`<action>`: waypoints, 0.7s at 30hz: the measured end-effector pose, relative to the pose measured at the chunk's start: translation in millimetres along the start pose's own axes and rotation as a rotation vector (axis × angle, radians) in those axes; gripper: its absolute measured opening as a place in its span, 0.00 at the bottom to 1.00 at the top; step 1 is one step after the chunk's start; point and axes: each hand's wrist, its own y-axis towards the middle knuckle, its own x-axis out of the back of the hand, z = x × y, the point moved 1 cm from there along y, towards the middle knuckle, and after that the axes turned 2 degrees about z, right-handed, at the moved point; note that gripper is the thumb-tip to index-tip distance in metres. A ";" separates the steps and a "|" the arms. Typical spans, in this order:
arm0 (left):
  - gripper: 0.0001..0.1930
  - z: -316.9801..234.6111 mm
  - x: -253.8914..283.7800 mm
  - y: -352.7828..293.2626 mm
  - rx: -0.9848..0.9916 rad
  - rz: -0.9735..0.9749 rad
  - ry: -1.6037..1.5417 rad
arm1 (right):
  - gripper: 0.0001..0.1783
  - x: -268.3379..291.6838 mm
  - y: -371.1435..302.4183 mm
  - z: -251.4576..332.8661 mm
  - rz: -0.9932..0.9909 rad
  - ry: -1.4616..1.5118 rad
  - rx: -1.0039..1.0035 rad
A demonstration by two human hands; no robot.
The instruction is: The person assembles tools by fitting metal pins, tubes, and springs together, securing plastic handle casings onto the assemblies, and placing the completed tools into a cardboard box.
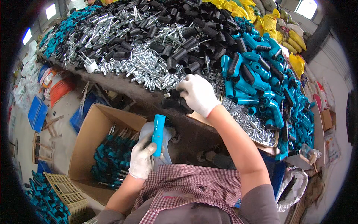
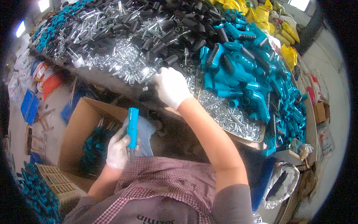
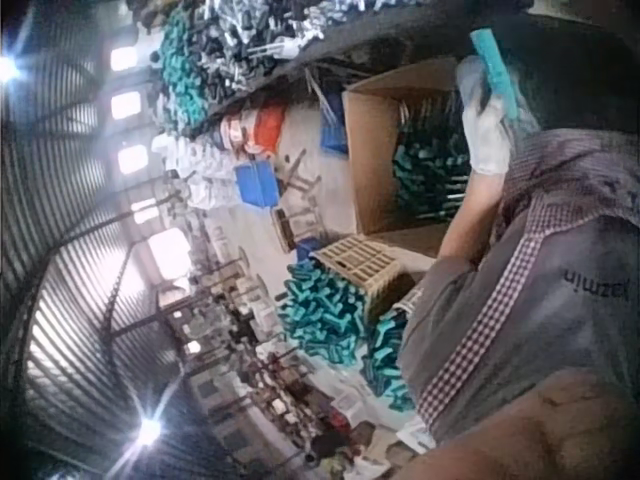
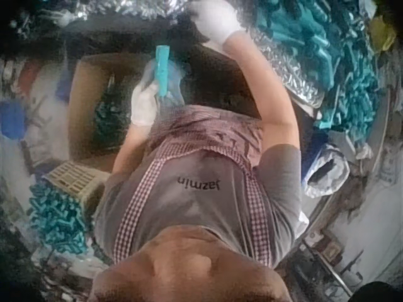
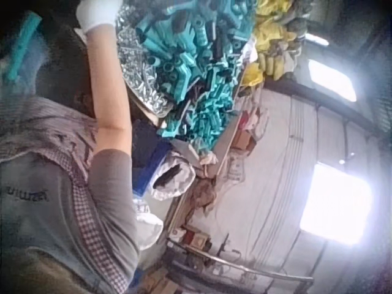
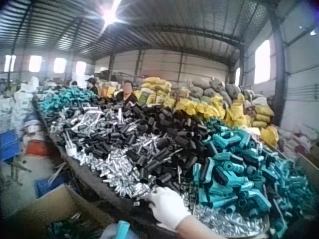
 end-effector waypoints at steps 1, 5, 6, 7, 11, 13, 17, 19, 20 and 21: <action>0.30 0.5 5.2 1.2 -0.005 -0.008 0.012 | 0.08 -1.4 5.5 6.8 0.000 0.002 0.007; 0.32 1.2 11.2 0.7 0.004 -0.139 0.044 | 0.12 -8.0 18.8 42.2 0.102 -0.109 0.255; 0.32 0.7 12.4 2.2 0.003 -0.138 0.035 | 0.13 -12.3 19.3 48.2 0.155 -0.187 0.267; 0.33 0.7 13.2 3.2 0.002 -0.136 0.026 | 0.14 -16.8 19.6 53.5 0.208 -0.265 0.277; 0.33 0.7 13.9 4.4 -0.008 -0.118 0.013 | 0.17 -44.3 17.5 43.4 0.118 -0.400 0.332; 0.33 0.6 13.9 4.1 -0.014 -0.116 0.011 | 0.18 -36.5 16.0 39.0 0.094 -0.250 0.344; 0.35 5.8 13.8 5.8 -0.020 -0.113 -0.029 | 0.21 -16.5 5.2 36.3 -0.094 0.280 0.188; 0.38 8.6 12.2 10.6 -0.018 -0.088 -0.030 | 0.21 -1.8 -6.5 35.7 -0.185 0.475 -0.009; 0.38 9.0 11.1 10.5 -0.017 -0.084 -0.033 | 0.21 -0.7 -18.1 34.9 -0.171 0.786 -0.155; 0.38 8.8 9.1 12.1 0.004 -0.066 -0.014 | 0.21 0.7 -31.9 34.4 -0.161 1.090 -0.307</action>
